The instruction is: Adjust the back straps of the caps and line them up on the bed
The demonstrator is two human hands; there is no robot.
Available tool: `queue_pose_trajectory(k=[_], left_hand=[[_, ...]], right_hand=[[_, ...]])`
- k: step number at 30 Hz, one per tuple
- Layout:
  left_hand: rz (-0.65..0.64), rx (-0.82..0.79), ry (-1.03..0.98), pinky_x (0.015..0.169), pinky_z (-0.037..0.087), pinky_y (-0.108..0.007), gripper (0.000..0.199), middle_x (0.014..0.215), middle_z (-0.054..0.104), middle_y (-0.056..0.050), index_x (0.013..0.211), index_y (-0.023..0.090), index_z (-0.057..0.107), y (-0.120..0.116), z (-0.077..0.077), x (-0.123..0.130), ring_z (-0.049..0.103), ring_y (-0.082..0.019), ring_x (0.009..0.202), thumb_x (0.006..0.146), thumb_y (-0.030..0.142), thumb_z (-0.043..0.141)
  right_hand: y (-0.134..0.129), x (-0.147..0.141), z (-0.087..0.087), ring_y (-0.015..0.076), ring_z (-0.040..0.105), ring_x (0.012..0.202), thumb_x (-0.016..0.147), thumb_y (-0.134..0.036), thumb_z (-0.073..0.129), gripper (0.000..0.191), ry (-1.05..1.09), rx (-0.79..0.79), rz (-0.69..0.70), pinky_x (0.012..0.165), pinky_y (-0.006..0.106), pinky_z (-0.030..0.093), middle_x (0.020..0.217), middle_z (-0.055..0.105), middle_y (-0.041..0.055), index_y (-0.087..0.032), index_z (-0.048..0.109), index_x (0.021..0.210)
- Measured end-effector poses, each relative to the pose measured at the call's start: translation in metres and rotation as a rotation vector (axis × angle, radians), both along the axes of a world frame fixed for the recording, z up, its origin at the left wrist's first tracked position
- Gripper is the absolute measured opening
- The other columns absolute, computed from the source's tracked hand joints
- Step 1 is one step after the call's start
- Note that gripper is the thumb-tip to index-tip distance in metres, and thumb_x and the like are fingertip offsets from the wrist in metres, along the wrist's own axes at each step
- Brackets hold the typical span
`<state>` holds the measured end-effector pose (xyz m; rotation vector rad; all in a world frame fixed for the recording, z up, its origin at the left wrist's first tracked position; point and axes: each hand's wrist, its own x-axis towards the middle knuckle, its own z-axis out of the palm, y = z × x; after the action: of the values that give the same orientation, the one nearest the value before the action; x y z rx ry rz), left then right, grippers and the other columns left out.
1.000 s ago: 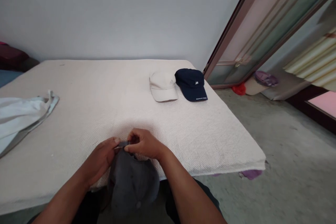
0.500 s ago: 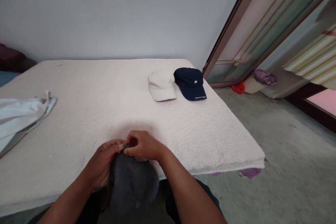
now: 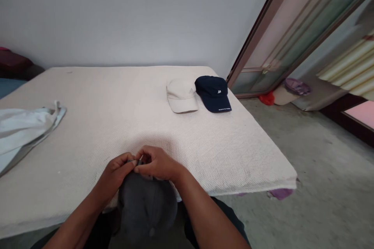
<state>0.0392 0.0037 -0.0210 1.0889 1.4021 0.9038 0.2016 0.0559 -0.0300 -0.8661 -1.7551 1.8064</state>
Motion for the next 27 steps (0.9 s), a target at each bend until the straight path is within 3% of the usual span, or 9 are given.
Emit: queue_pose_trajectory(k=[3,8,11,14,20,24,27], left_hand=[[-0.002,0.056,0.032,0.050,0.028,-0.023,0.024,0.056,0.039,0.005,0.059,0.019,0.046,-0.001,0.004,0.001,0.034,-0.011,0.055,0.078,0.029,0.055],[0.080,0.221,0.125,0.052,0.031,-0.022,0.020,0.058,0.044,0.004,0.061,0.018,0.051,-0.002,0.008,-0.004,0.038,-0.011,0.058,0.079,0.025,0.055],[0.170,0.121,0.007,0.049,0.031,-0.021,0.018,0.060,0.050,0.003,0.063,0.018,0.052,0.001,0.008,-0.011,0.041,-0.010,0.054,0.077,0.026,0.060],[0.228,-0.030,-0.216,0.047,0.032,-0.021,0.018,0.062,0.056,0.003,0.067,0.018,0.051,0.003,0.007,-0.016,0.045,-0.010,0.051,0.074,0.027,0.065],[0.174,-0.120,-0.559,0.051,0.039,-0.022,0.008,0.065,0.063,-0.001,0.076,0.017,0.058,0.004,0.010,-0.016,0.054,-0.013,0.056,0.071,0.021,0.064],[0.137,-0.227,-0.607,0.063,0.047,-0.028,0.020,0.075,0.067,-0.008,0.085,0.014,0.064,0.006,0.017,-0.011,0.060,-0.019,0.068,0.076,0.030,0.058],[0.026,-0.257,-0.487,0.055,0.042,-0.021,0.024,0.065,0.063,-0.005,0.069,0.012,0.063,0.005,0.020,-0.007,0.053,-0.012,0.057,0.078,0.034,0.060]], right_hand=[[-0.001,-0.004,0.000,0.0075,0.044,0.060,0.068,-0.024,0.068,0.022,0.056,-0.051,-0.016,0.056,0.021,0.035,0.068,0.050,-0.0043,-0.017,0.057,0.086],[0.000,0.000,0.005,0.0080,0.043,0.061,0.068,-0.019,0.067,0.014,-0.005,0.050,-0.096,0.055,0.021,0.032,0.066,0.050,-0.0039,-0.016,0.059,0.079],[0.000,0.004,0.007,0.0085,0.045,0.063,0.070,-0.020,0.065,0.011,0.010,0.047,-0.079,0.057,0.021,0.034,0.069,0.052,-0.0030,-0.016,0.059,0.079],[0.000,0.007,0.008,0.0086,0.046,0.062,0.070,-0.024,0.066,0.016,0.084,-0.082,-0.027,0.056,0.022,0.035,0.070,0.054,-0.0021,-0.016,0.060,0.082],[0.002,0.010,0.008,0.0059,0.036,0.045,0.072,-0.023,0.063,0.011,0.189,-0.304,-0.134,0.046,0.020,0.025,0.048,0.043,-0.0073,-0.015,0.055,0.075],[0.003,0.009,0.006,0.0048,0.034,0.042,0.071,-0.019,0.062,0.009,0.257,-0.390,-0.145,0.044,0.020,0.024,0.046,0.041,-0.0085,-0.016,0.054,0.074],[0.004,0.007,0.004,0.0037,0.032,0.041,0.070,-0.018,0.063,0.010,0.311,-0.451,-0.133,0.043,0.019,0.024,0.047,0.041,-0.0089,-0.016,0.054,0.073]])
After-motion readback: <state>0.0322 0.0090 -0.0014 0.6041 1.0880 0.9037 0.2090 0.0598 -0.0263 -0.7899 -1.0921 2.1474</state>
